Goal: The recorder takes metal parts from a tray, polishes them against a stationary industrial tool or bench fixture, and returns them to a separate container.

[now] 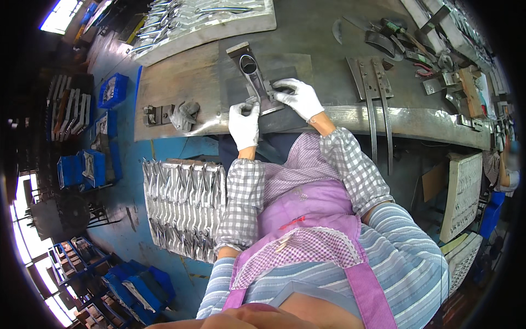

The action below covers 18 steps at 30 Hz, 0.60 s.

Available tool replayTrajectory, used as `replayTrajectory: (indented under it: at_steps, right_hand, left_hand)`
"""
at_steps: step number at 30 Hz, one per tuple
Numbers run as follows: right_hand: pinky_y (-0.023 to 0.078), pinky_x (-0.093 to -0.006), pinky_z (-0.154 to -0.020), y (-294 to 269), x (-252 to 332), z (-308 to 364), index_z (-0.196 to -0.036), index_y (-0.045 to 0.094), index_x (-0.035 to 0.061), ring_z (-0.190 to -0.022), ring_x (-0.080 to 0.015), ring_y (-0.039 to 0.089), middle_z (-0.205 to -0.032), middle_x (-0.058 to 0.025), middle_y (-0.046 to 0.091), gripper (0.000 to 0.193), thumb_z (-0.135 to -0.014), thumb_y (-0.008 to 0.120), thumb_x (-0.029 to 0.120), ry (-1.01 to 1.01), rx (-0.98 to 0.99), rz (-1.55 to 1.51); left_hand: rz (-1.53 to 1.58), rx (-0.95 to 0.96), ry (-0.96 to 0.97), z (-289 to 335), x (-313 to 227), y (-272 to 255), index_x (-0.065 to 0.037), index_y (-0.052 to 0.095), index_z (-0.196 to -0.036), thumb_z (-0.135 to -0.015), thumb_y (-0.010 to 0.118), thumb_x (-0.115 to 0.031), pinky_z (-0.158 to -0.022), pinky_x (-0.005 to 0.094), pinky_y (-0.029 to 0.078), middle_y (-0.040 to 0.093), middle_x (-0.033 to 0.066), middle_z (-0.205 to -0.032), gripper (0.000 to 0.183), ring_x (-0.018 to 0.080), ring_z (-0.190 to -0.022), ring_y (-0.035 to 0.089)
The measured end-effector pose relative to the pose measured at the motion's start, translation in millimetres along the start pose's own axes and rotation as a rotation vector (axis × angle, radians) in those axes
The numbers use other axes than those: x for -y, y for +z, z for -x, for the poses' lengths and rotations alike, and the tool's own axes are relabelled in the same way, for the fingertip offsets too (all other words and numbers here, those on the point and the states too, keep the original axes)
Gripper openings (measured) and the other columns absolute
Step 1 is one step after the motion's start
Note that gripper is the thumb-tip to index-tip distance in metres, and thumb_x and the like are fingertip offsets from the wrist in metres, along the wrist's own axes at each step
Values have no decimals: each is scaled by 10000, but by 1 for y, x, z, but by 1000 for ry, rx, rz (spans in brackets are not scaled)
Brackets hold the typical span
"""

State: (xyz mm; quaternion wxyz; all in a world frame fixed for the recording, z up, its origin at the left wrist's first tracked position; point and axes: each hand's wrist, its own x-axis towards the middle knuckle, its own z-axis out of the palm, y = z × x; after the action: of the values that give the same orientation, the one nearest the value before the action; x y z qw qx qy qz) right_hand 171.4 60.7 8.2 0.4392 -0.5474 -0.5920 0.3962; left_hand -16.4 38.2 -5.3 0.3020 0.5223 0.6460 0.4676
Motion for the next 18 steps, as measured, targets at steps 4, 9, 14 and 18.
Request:
replayTrajectory:
  at_steps: [4,9,14,18]
  right_hand:
    - [543,-294,-818,14,-15,5,-1167,725,75,-874,-197,678,-1084,-72,720,373,-822,802,195,-43,-76,115]
    - [544,-308,-834,4,-24,-2,-1167,726,75,-938,-210,697,-1060,-86,724,371,-823,800,194,-158,-17,120]
    - [531,-299,-845,9,-17,1,-1191,707,52,-926,-169,679,-1042,-80,722,381,-844,788,186,-45,-31,123]
    - [535,-303,-855,11,-5,-5,-1206,705,62,-967,-179,681,-1050,-94,731,357,-860,742,140,-70,60,94]
  left_hand:
    - [-4,-23,9,2,1,3,-4,630,-965,-842,811,-190,-744,322,517,654,87,-865,287,192,-771,628]
    - [-83,-15,8,4,4,2,-13,658,-909,-842,809,-210,-759,328,517,647,81,-879,257,202,-784,635]
    - [-40,-12,-61,2,-5,3,-14,676,-871,-824,811,-202,-747,357,515,642,97,-897,236,244,-794,645]
    - [-69,-46,4,2,-1,-9,-8,681,-852,-826,810,-235,-760,374,514,649,121,-919,262,286,-810,648]
